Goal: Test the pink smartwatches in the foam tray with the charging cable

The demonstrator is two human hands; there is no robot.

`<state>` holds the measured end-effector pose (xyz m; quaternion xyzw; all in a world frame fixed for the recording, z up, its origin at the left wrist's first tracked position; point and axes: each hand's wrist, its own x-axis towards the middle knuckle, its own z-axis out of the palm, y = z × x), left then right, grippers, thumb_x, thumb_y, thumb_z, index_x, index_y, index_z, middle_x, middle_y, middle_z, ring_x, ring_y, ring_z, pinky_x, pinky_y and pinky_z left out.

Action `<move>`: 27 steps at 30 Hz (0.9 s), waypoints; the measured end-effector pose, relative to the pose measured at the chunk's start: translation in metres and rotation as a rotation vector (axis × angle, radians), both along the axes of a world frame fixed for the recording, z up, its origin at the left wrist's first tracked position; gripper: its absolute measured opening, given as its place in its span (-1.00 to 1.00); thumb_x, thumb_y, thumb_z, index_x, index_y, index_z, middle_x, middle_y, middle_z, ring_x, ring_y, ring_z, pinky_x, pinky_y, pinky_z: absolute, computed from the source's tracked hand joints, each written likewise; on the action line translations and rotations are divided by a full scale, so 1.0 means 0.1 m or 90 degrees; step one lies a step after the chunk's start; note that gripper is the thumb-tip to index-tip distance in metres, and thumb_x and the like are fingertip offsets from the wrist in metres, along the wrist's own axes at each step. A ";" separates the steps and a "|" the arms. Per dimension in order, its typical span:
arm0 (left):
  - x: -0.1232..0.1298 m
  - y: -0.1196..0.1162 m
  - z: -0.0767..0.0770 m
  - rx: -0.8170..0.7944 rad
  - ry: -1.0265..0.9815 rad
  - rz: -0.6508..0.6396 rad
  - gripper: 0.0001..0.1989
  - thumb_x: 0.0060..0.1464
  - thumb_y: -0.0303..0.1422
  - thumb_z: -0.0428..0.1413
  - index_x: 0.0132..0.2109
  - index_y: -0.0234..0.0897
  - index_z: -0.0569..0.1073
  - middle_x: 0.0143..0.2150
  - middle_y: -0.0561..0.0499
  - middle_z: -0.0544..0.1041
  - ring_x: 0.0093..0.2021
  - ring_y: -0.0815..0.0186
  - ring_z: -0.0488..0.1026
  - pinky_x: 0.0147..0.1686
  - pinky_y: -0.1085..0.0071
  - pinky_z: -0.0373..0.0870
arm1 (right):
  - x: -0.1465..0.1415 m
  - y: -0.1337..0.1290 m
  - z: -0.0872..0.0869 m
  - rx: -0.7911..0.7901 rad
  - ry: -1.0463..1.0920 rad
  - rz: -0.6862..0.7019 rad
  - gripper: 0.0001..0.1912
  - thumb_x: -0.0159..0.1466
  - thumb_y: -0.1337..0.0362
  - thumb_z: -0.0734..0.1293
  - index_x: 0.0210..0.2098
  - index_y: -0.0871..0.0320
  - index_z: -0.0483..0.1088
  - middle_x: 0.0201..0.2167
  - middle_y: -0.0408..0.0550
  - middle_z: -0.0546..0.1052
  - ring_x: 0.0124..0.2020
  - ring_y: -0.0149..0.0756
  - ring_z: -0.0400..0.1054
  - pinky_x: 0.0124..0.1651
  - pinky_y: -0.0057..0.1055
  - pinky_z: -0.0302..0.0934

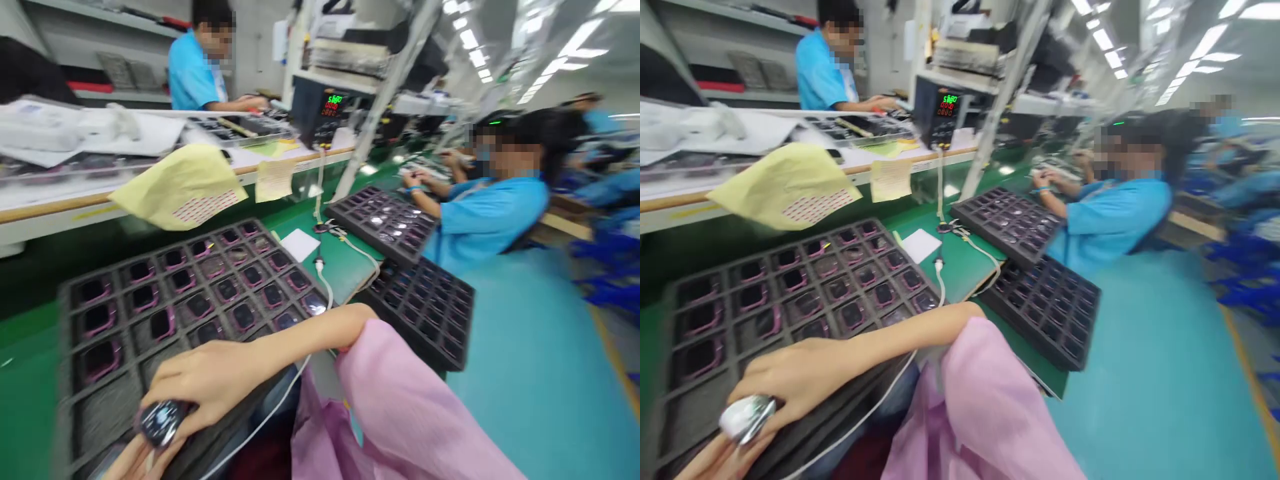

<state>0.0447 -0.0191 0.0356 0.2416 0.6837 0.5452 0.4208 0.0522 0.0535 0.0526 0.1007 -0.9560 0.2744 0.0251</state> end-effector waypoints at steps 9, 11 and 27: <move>-0.74 -0.83 -0.24 0.090 -0.091 0.058 -0.76 0.05 -0.22 0.21 -0.24 -0.30 0.43 -0.27 -0.03 0.54 -0.18 0.23 0.50 -0.15 0.36 0.45 | 0.01 0.02 -0.17 -0.076 0.149 -0.088 -0.58 0.16 0.35 0.39 0.01 0.29 0.36 -0.15 0.11 0.45 -0.11 -0.16 0.33 -0.02 -0.21 0.22; -0.81 -0.88 -0.22 0.126 -0.121 0.025 -0.76 0.09 -0.24 0.18 -0.18 -0.31 0.41 -0.21 -0.05 0.53 -0.13 0.23 0.47 -0.11 0.36 0.43 | -0.01 0.01 -0.22 -0.110 0.160 -0.095 -0.58 0.17 0.37 0.37 0.03 0.24 0.34 -0.15 0.11 0.44 -0.12 -0.14 0.33 -0.03 -0.17 0.24; -0.78 -0.97 -0.18 0.115 -0.128 0.010 -0.67 0.18 -0.13 0.07 -0.02 -0.25 0.34 -0.44 0.12 0.32 -0.52 0.47 0.20 -0.54 0.56 0.20 | -0.19 0.20 0.02 -0.307 0.108 -0.099 -0.65 0.17 0.26 0.46 -0.08 0.17 0.37 -0.20 -0.01 0.40 -0.16 -0.21 0.32 -0.08 -0.25 0.28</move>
